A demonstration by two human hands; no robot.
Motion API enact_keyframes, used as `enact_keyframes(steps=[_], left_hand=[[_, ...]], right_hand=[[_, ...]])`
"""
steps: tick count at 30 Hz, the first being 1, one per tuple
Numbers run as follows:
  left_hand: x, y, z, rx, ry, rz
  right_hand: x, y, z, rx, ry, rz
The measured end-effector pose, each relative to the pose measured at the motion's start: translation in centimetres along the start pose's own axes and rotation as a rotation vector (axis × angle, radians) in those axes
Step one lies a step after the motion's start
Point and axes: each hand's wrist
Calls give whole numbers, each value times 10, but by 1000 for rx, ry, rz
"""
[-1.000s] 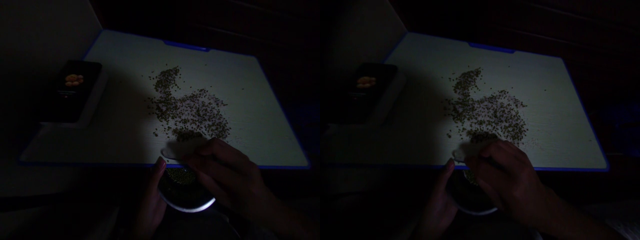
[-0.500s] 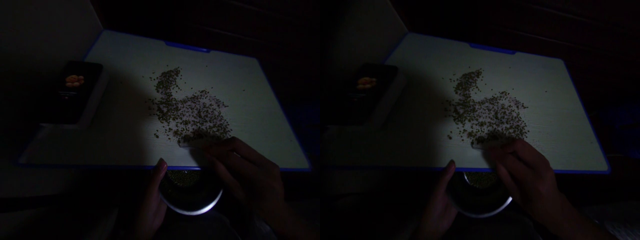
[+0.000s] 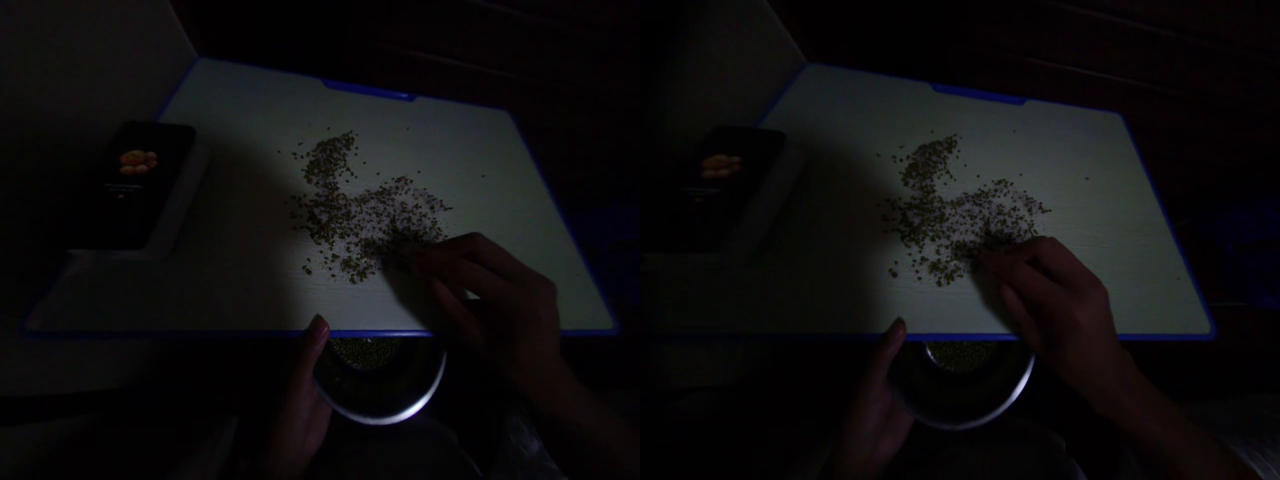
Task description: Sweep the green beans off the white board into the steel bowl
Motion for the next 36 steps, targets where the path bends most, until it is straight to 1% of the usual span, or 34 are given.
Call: enact_keyframes(steps=[2,4,11,15,19,23,26,30,33,36], left_hand=[[4,0,0,21,90,-6],[7,0,0,10,141,-10],[10,1,-1,0,186,-28],[11,0,-1,-4,164,-54],[11,0,0,18,162,-70],[10,0,1,12,107,-48],[8,0,1,-1,116,-25],[10,-2,1,31,118,-17],[12,-4,2,21,140,-29],[13,-7,2,10,128,-43]], right_hand=[[0,0,-1,-35,-19,-10],[-1,-1,2,-58,-39,4],[-8,-12,24,-76,-84,-6],[-9,-13,38,-34,-81,-16],[-14,-5,47,52,-51,-4],[-19,0,47,-20,-81,43],[-20,-3,46,-57,-85,47],[-18,-9,46,-53,-65,-23],[-17,-10,48,-15,-28,-72],[-22,-8,51,88,-5,-70]])
Point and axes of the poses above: each hand's wrist, its own z-axis away from the middle knuckle, its own x-axis out of the palm, y = z × x, and after that the axes turned 9 degrees about -y, right-handed
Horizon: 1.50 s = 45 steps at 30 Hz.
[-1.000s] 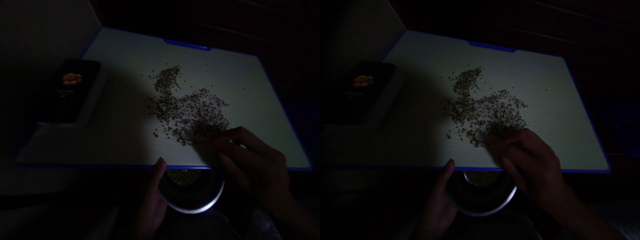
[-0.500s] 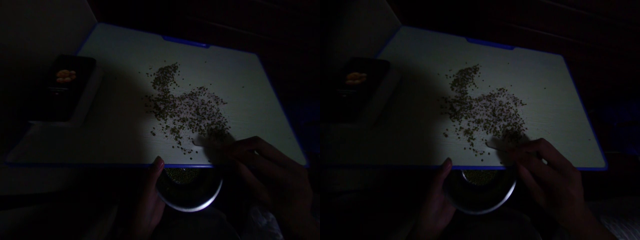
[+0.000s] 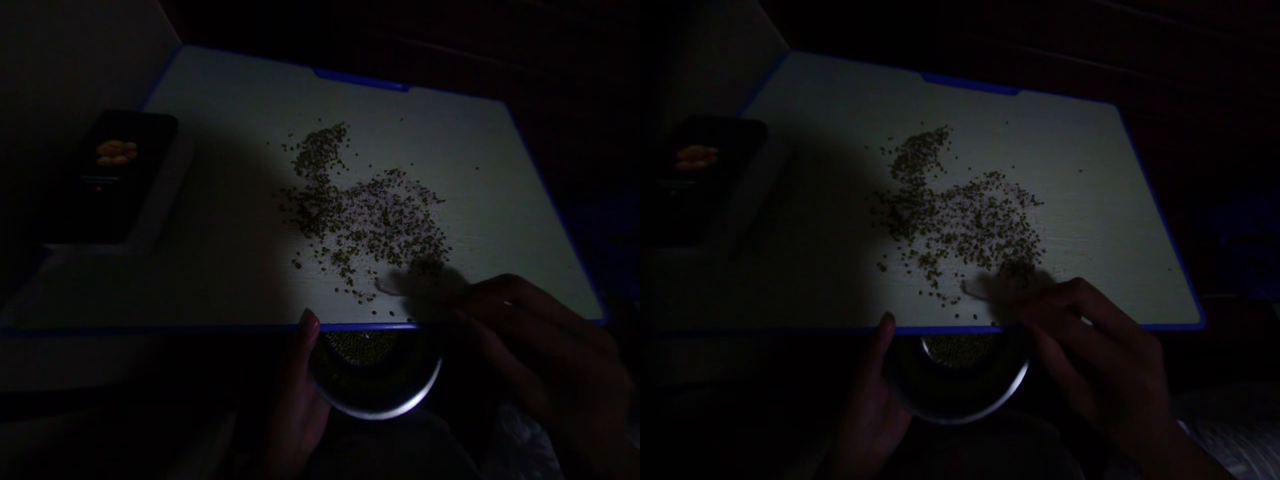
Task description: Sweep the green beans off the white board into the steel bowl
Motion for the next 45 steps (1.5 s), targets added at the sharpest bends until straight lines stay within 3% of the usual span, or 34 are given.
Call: enact_keyframes(steps=[5,13,20,26,33,39,45], left_hand=[[-3,-6,-2,-15,-28,-46],[-3,-11,-2,-35,-59,-61],[3,-6,-3,-16,-45,-46],[7,-3,-2,-37,-13,-35],[-4,-5,-1,-51,85,-120],[1,-5,-3,-26,12,-67],[-2,-4,-3,-60,21,-68]], right_hand=[[-4,1,5,136,35,70],[16,-11,16,88,15,-97],[7,-5,7,66,11,-23],[14,-12,15,-35,-65,-57],[12,-11,3,-66,-52,2],[13,-15,2,-144,-118,-4],[12,-7,1,-87,-76,29]])
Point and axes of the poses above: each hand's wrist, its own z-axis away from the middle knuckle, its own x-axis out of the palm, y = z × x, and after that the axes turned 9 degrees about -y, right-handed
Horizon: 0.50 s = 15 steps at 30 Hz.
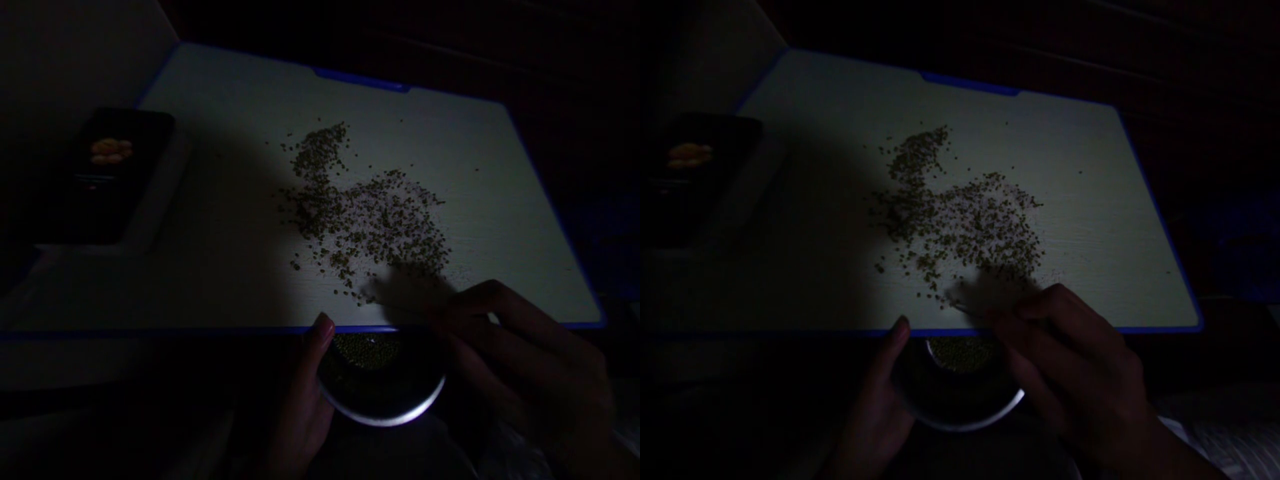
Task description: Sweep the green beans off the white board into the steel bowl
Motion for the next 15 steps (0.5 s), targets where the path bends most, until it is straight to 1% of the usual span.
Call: enact_keyframes(steps=[5,11,15], left_hand=[[2,1,0,51,12,-8],[4,1,2,23,20,20],[5,2,2,23,3,32]], right_hand=[[0,6,-7,8,6,35],[0,-3,-8,2,10,15],[2,-1,-12,-10,9,10]])
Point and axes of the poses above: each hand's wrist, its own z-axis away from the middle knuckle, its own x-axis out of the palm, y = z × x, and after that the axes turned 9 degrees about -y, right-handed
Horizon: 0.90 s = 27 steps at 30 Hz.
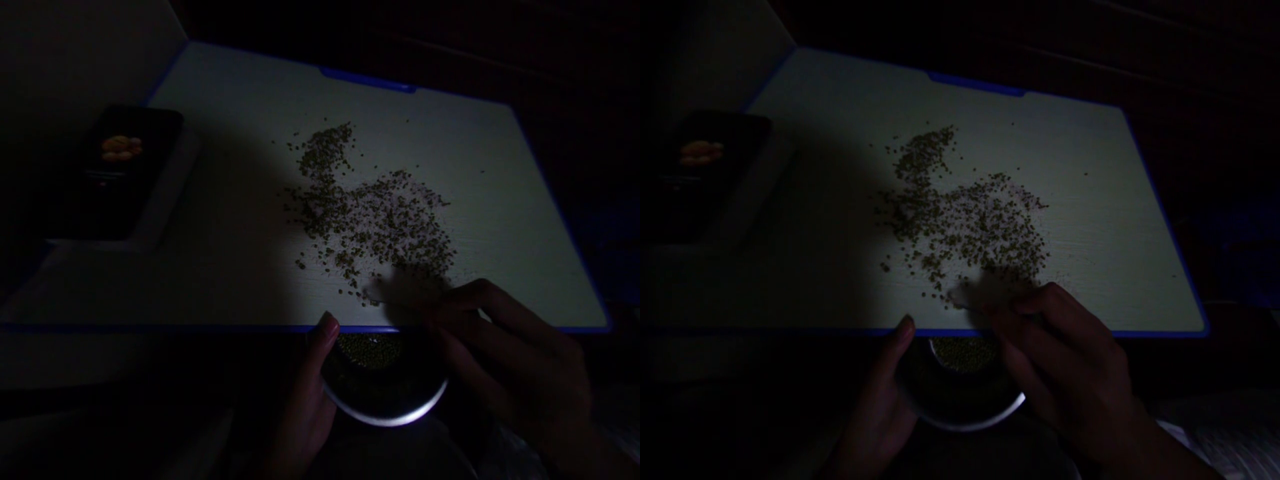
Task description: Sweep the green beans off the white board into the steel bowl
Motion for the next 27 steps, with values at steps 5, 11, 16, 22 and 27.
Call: enact_keyframes(steps=[5,11,16,22,27], left_hand=[[1,0,2,-12,-25,31],[1,-2,-1,-5,-20,5],[-3,-2,-2,4,-29,-10],[-7,-4,-1,-17,-60,-3],[0,0,0,-26,0,-21]], right_hand=[[0,3,0,-36,-32,-22],[-3,-6,8,-25,-30,-31],[-2,-10,9,6,-32,-83],[-1,-8,15,-10,-55,-141],[0,-8,14,-8,-32,-130]])
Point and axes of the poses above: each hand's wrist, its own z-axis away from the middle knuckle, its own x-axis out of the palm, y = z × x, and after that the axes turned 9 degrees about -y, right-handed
